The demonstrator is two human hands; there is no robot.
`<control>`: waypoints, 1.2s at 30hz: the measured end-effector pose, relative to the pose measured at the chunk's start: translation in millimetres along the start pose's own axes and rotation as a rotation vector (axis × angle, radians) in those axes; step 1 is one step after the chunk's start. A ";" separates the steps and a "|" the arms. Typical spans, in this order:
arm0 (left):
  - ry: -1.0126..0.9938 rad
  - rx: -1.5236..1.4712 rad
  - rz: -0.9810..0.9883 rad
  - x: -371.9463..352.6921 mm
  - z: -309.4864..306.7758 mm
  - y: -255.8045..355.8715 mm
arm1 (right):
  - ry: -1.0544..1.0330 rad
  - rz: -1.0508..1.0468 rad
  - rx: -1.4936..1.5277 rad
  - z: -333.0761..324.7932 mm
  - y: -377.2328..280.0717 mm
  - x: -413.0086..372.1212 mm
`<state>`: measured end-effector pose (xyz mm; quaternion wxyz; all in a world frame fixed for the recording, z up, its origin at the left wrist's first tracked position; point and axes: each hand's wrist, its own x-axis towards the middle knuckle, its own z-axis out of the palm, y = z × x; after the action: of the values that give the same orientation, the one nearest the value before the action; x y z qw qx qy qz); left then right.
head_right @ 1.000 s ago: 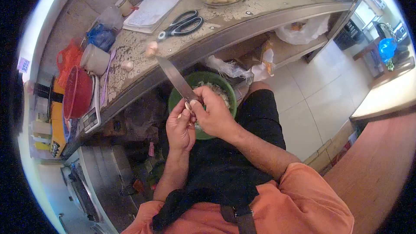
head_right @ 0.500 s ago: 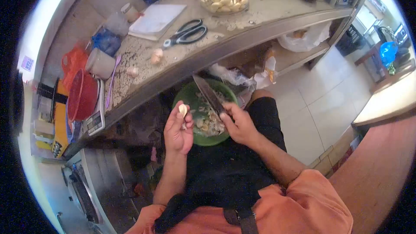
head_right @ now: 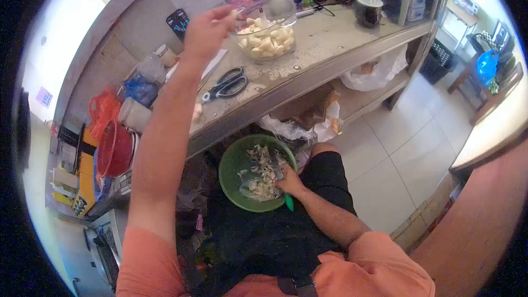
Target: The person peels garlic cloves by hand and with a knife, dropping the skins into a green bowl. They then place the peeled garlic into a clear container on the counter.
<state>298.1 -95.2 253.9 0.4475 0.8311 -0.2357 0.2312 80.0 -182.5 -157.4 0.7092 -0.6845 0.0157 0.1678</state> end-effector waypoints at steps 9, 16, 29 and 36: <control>0.121 -0.227 0.066 -44.9 23.3 19.1 | 0.121 -0.042 -0.396 -7.3 -3.3 -6.9; -0.191 -0.696 -0.568 -244.2 9.4 -0.5 | 0.121 -0.017 -0.453 -5.7 -14.2 -8.8; -0.022 -1.065 -1.110 -466.2 36.8 -107.1 | 0.136 -0.092 -0.497 -3.1 9.8 -0.9; 0.037 -1.181 -1.298 -473.4 43.5 -143.3 | 0.093 -0.150 -0.249 1.1 -5.4 -10.1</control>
<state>21.2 25.3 -140.2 0.8513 0.4299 0.2098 -0.2154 71.7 -183.6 -149.6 0.6278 -0.7736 -0.0235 0.0830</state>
